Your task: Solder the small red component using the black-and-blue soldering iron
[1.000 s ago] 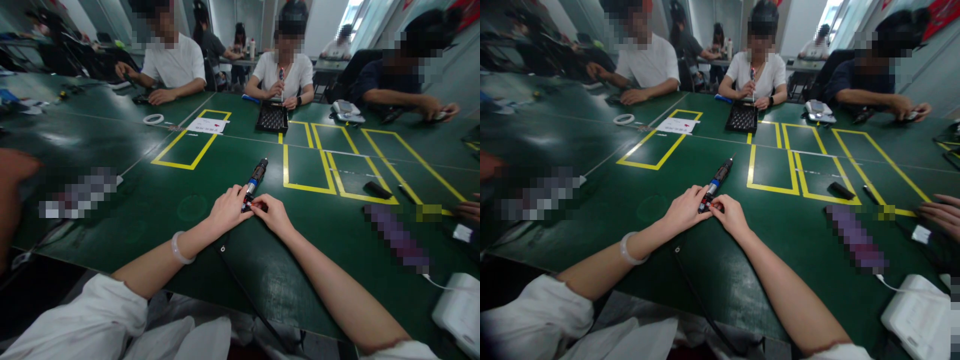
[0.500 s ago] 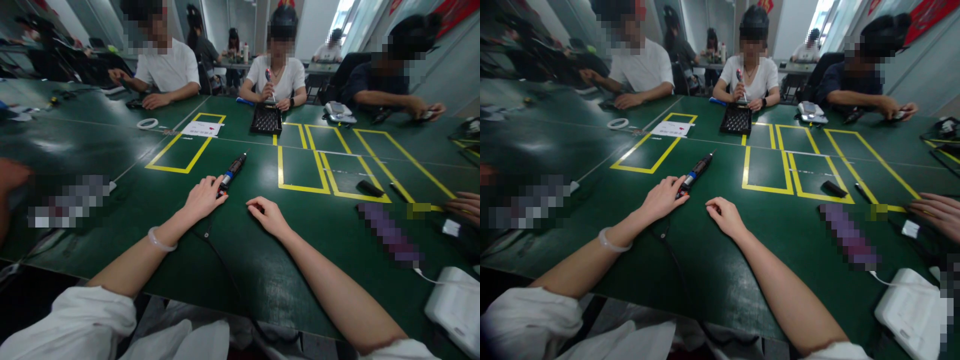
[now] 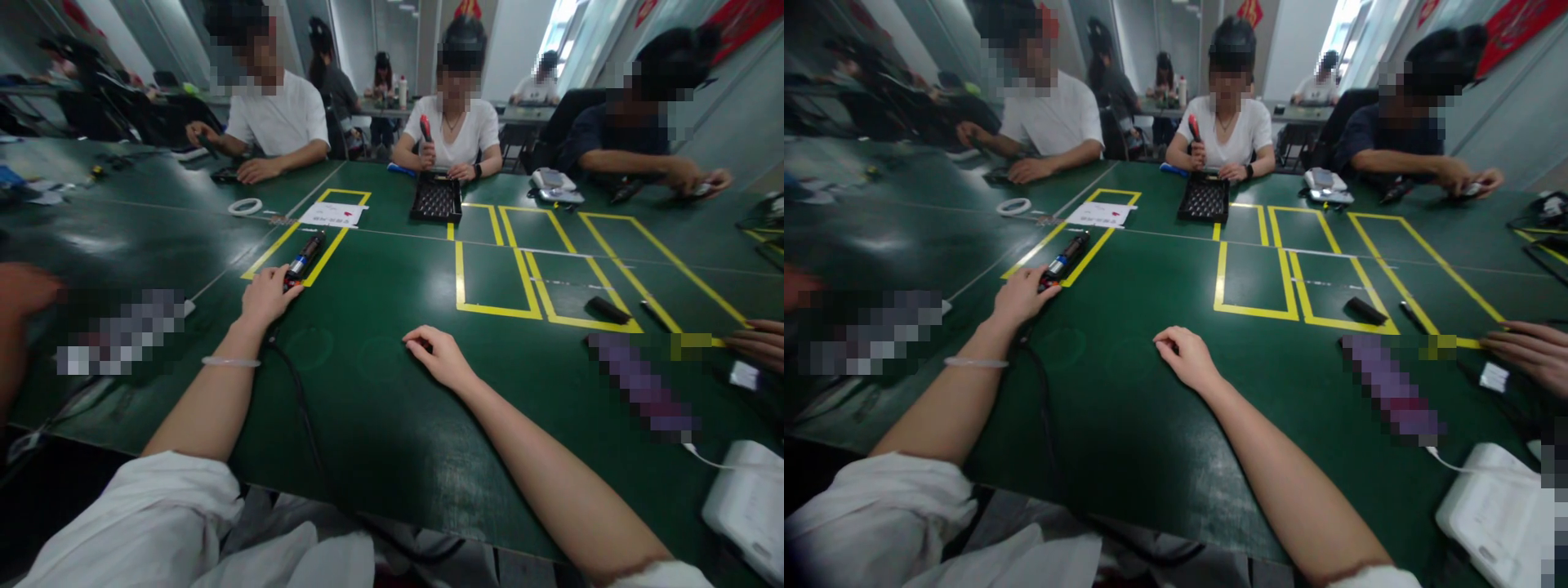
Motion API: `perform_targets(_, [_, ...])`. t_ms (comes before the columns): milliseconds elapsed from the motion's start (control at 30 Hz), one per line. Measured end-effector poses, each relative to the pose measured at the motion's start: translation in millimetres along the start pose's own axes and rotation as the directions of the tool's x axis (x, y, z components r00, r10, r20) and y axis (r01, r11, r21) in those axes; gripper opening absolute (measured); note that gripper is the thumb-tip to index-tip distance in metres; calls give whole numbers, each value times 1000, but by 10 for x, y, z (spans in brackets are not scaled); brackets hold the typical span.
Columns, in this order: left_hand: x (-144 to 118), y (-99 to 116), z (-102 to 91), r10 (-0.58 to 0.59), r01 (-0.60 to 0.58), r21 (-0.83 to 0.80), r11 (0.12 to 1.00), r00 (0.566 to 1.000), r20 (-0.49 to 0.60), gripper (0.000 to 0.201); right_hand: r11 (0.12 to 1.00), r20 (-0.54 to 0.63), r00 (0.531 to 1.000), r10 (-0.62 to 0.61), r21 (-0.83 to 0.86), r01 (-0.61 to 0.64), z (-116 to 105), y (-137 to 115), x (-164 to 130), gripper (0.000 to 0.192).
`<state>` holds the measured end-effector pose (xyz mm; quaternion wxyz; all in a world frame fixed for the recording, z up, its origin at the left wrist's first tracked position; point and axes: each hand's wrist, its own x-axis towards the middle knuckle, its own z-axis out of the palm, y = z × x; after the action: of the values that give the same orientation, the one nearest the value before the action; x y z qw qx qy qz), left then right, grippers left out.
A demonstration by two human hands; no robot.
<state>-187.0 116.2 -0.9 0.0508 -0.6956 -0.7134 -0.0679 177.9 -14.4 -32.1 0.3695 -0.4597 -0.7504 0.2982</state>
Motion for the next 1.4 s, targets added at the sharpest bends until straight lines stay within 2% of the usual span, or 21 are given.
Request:
perform_targets(100, [-75,45,-29,-7,6,-25,1000,998,-65,54,1000,7,1000,-2,4,2,-2,-1,0,13])
perform_targets(233, [-169,139,-75,-8,6,-19,1000,998,-66,35,1000,13,1000,-11,6,11,-3,2,-4,13])
perform_targets(400, [-193,217,-122,-44,34,-63,997,987,-156,34,1000,20,1000,-8,0,8,-7,-16,-4,13])
perform_targets(500, [-209,380,-134,-39,-13,-316,949,987,-157,35,1000,21,1000,2,-6,-2,-12,-29,-1,13])
perform_targets(533, [-231,472,-135,3,-55,-451,891,993,-115,36,1000,21,1000,5,-6,-5,-12,-29,0,13])
perform_targets(600, [-316,707,-142,171,-123,-708,696,985,-3,40,1000,20,1000,8,4,-8,-7,-23,-1,12])
perform_targets(667, [-454,973,-161,379,-119,-854,507,920,97,45,999,15,1000,8,38,-9,4,-7,-5,12])
perform_targets(700, [-536,1102,-177,467,-103,-883,458,873,141,46,998,13,1000,7,66,-8,11,2,-8,13])
perform_targets(767, [-702,1324,-217,599,-85,-909,408,777,196,46,990,17,1000,-4,139,1,27,17,-15,18])
perform_targets(833, [-842,1479,-257,675,-82,-922,379,706,215,44,978,36,999,-27,206,19,39,22,-21,27])
perform_targets(933, [-962,1584,-288,722,-81,-936,344,660,208,41,973,55,997,-53,229,39,43,4,-27,22])
perform_targets(1033, [-982,1591,-277,727,-76,-945,319,659,192,38,978,46,998,-48,203,37,36,-24,-28,12])
perform_targets(1267, [-985,1582,-227,701,-75,-948,308,692,173,40,985,9,998,-60,161,57,34,-16,-22,15])
perform_targets(1333, [-986,1582,-232,701,-95,-936,339,689,184,41,987,12,998,-63,147,60,32,-12,-21,13])
perform_targets(1400, [-945,1542,-244,690,-185,-889,419,701,180,41,991,6,998,-63,120,61,25,-16,-20,10])
